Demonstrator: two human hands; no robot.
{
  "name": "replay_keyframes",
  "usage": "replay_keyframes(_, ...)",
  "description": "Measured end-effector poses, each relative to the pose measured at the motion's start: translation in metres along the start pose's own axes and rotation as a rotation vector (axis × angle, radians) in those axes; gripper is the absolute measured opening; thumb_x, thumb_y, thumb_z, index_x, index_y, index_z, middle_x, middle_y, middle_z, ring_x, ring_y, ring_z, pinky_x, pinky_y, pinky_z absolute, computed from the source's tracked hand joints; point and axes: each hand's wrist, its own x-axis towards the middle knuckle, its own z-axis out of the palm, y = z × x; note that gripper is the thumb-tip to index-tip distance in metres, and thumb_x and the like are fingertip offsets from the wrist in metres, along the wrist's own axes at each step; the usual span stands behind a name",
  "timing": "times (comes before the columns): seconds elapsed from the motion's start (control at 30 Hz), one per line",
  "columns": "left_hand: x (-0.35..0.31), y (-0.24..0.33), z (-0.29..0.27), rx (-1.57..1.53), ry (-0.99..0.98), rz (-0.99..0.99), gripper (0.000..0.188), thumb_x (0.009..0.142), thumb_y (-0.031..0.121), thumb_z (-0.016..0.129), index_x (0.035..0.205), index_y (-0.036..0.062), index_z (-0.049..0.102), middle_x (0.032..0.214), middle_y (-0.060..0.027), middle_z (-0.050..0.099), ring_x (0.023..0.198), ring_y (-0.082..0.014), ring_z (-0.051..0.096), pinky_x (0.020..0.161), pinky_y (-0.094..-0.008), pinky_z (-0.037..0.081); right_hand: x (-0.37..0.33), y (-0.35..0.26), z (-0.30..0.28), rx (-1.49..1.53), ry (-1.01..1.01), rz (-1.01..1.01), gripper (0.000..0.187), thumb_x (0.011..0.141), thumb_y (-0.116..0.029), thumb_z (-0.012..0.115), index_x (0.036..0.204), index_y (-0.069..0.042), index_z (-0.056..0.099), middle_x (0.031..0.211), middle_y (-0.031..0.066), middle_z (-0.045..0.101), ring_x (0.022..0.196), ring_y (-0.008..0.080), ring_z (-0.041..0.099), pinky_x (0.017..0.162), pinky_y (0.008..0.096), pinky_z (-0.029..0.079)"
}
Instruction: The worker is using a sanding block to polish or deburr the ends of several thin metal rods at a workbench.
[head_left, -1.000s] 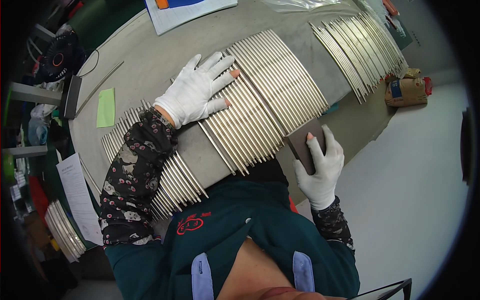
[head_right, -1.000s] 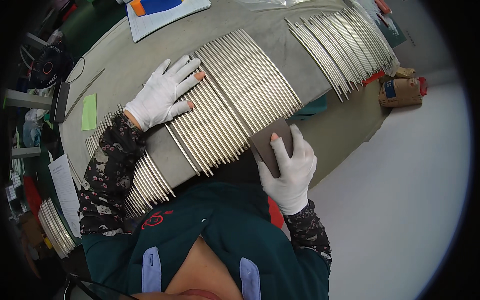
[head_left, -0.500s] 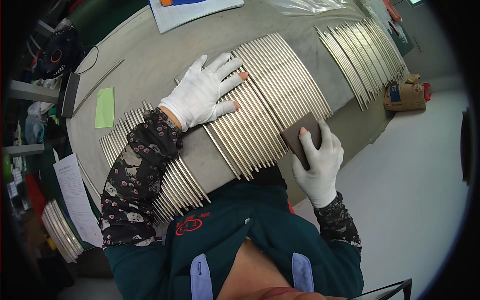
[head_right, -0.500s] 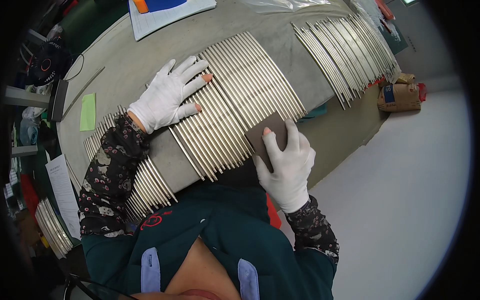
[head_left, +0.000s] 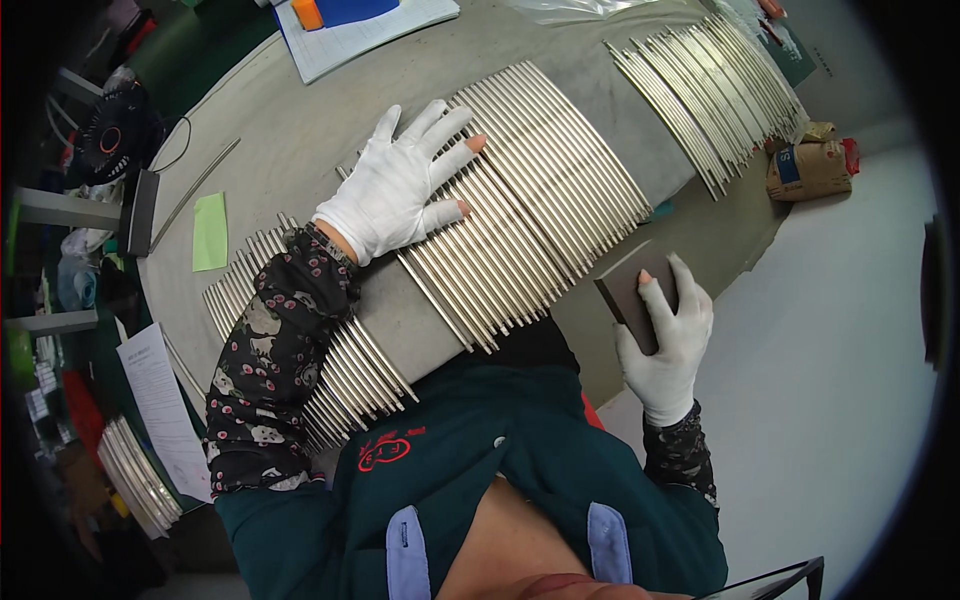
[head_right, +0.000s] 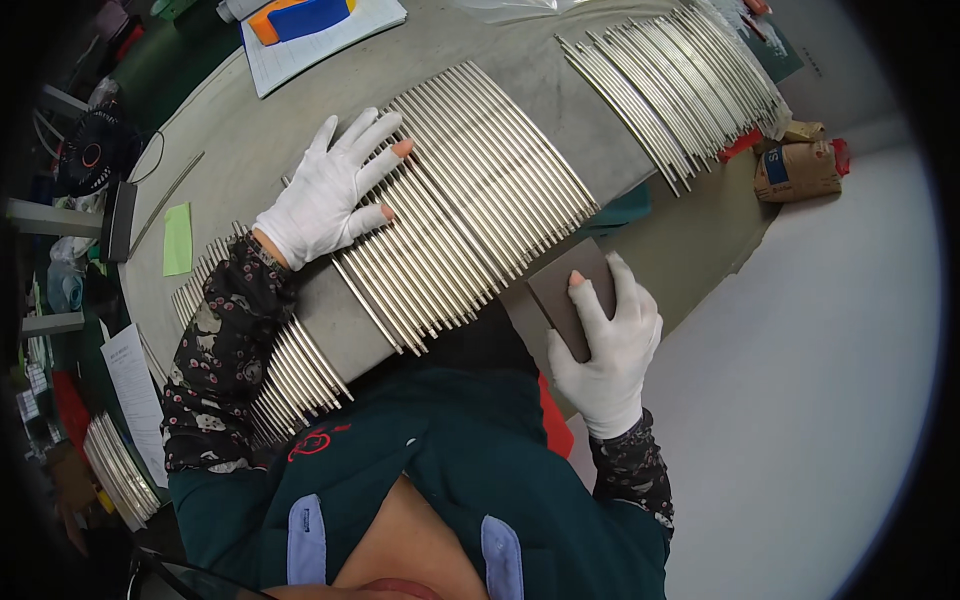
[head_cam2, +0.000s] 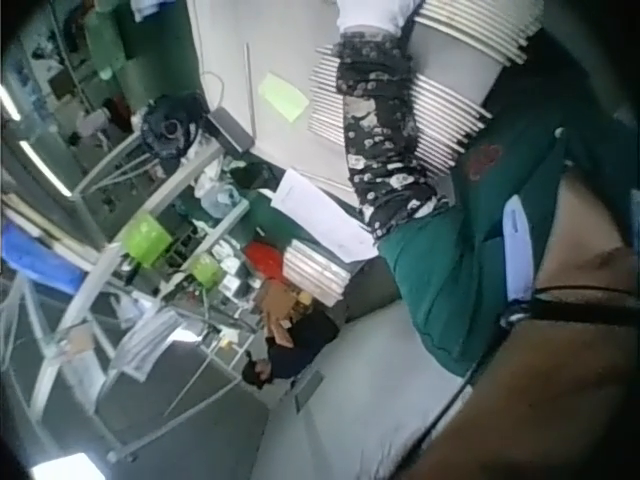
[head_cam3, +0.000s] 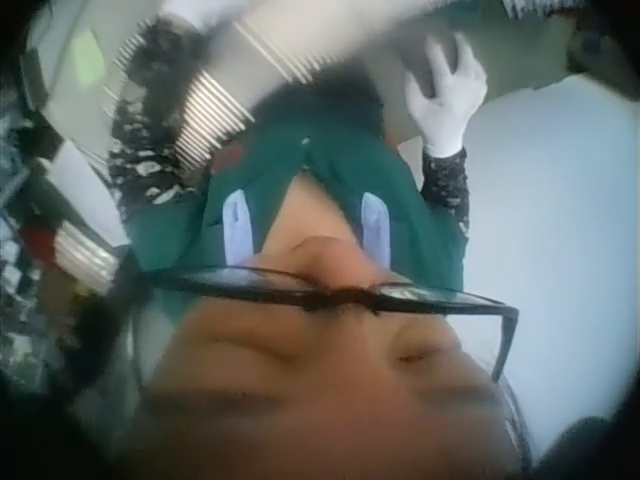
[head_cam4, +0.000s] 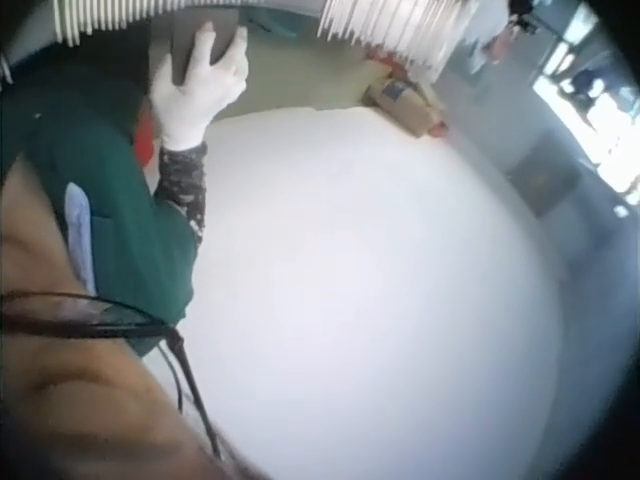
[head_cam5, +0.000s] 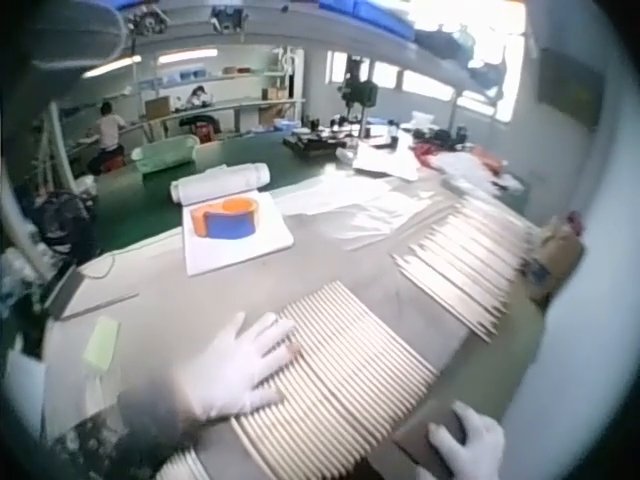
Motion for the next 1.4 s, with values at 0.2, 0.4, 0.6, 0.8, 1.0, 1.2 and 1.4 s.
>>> replay_keyframes(0.2, 0.004, 0.006, 0.002, -0.042, -0.011, 0.033, 0.069, 0.092, 0.055, 0.043, 0.145, 0.0111, 0.036, 0.152, -0.0164, 0.031, 0.139, -0.0390, 0.030, 0.112, -0.0590, 0.022, 0.003, -0.006, 0.004, 0.007, -0.028, -0.016, 0.061, 0.060, -0.013, 0.074, 0.119, -0.013, 0.061, 0.133, 0.0216, 0.048, 0.110, 0.0356, 0.051, 0.092, 0.0438, 0.038)
replay_keyframes(0.4, -0.006, 0.005, 0.001, -0.038, 0.006, 0.020, 0.069, 0.091, 0.052, 0.047, 0.144, 0.0096, 0.038, 0.150, -0.0171, 0.034, 0.138, -0.0390, 0.032, 0.111, -0.0591, 0.023, 0.002, -0.009, 0.009, 0.028, -0.027, -0.011, 0.061, 0.060, -0.015, 0.077, 0.119, -0.014, 0.060, 0.135, 0.0212, 0.047, 0.111, 0.0350, 0.050, 0.092, 0.0432, 0.038)
replay_keyframes(0.6, -0.006, 0.005, 0.003, -0.057, 0.037, 0.021, 0.069, 0.091, 0.054, 0.045, 0.143, 0.0095, 0.039, 0.149, -0.0170, 0.036, 0.138, -0.0392, 0.032, 0.111, -0.0591, 0.024, 0.021, -0.022, 0.021, -0.008, -0.049, -0.087, 0.058, 0.063, -0.018, 0.076, 0.119, -0.014, 0.060, 0.132, 0.0212, 0.048, 0.107, 0.0343, 0.052, 0.085, 0.0427, 0.041)
replay_keyframes(0.8, -0.007, 0.006, -0.004, -0.031, 0.004, -0.008, 0.069, 0.089, 0.053, 0.051, 0.142, 0.0098, 0.042, 0.150, -0.0125, 0.036, 0.140, -0.0329, 0.031, 0.113, -0.0546, 0.023, 0.065, -0.045, 0.044, -0.096, -0.008, -0.163, 0.052, 0.068, -0.021, 0.073, 0.117, -0.012, 0.061, 0.123, 0.0224, 0.050, 0.101, 0.0342, 0.055, 0.071, 0.0425, 0.046)
replay_keyframes(1.0, -0.006, 0.009, -0.001, -0.071, -0.009, 0.012, 0.070, 0.092, 0.057, 0.044, 0.143, 0.0096, 0.038, 0.150, -0.0161, 0.034, 0.138, -0.0385, 0.032, 0.112, -0.0587, 0.023, 0.033, -0.028, 0.025, -0.085, -0.046, -0.147, 0.055, 0.065, -0.020, 0.075, 0.118, -0.012, 0.060, 0.124, 0.0225, 0.050, 0.099, 0.0348, 0.056, 0.073, 0.0423, 0.046)
replay_keyframes(1.2, -0.014, 0.005, -0.003, -0.064, -0.012, 0.003, 0.069, 0.093, 0.058, 0.041, 0.144, 0.0115, 0.038, 0.151, -0.0163, 0.033, 0.139, -0.0381, 0.031, 0.112, -0.0602, 0.021, 0.051, -0.036, 0.032, -0.042, -0.060, -0.143, 0.054, 0.065, -0.020, 0.075, 0.117, -0.015, 0.061, 0.125, 0.0209, 0.051, 0.103, 0.0349, 0.054, 0.077, 0.0437, 0.044)
replay_keyframes(1.4, -0.017, 0.006, -0.007, -0.076, -0.039, 0.006, 0.069, 0.093, 0.057, 0.041, 0.143, 0.0103, 0.039, 0.150, -0.0167, 0.034, 0.139, -0.0380, 0.032, 0.112, -0.0600, 0.021, 0.016, -0.020, 0.001, 0.001, -0.086, -0.099, 0.060, 0.059, -0.016, 0.078, 0.117, -0.015, 0.061, 0.132, 0.0211, 0.048, 0.106, 0.0342, 0.053, 0.085, 0.0418, 0.039)
